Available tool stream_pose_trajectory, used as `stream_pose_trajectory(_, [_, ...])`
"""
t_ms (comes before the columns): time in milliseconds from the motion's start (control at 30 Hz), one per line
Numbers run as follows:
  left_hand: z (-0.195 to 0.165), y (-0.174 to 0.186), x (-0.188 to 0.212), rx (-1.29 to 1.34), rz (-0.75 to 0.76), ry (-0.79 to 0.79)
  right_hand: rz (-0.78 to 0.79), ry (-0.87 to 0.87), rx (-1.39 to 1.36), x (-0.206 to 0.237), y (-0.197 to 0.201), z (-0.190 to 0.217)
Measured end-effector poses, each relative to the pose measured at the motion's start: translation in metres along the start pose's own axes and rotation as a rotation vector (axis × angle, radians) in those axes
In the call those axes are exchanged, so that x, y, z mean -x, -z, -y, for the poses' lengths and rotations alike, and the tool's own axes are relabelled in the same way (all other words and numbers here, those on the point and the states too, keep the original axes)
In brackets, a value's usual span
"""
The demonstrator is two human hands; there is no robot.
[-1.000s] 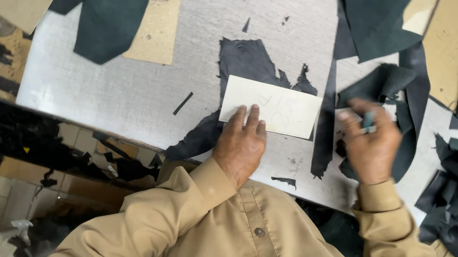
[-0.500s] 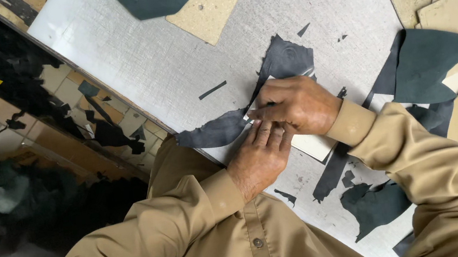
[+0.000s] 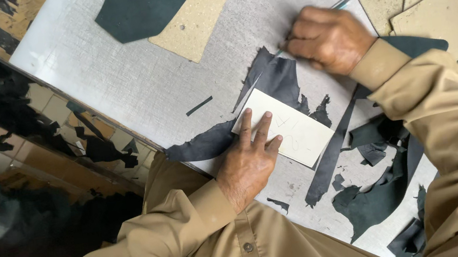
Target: The person cuts small pieces from dark leather scraps on the worktable, then spreads a large black leather hide flat on the table. They place a cardboard pattern piece on the hide, reposition it, and trace around its edge with a pen.
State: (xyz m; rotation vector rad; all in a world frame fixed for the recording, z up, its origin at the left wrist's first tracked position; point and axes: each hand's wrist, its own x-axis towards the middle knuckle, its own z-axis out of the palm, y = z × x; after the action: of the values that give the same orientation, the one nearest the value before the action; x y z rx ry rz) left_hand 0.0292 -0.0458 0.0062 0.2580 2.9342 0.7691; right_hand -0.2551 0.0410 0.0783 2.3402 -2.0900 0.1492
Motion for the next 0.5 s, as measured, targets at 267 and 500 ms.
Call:
stream_pose_trajectory(267, [-0.001,0.023,-0.008,-0.103,-0.015,-0.05,-0.571,-0.947,-0.401,-0.004,-0.028,0.151])
stream_pose_trajectory(500, [-0.005,0.025,-0.012,-0.105,0.069,-0.099,-0.512,-1.024,-0.227,0.001,-0.045,0.161])
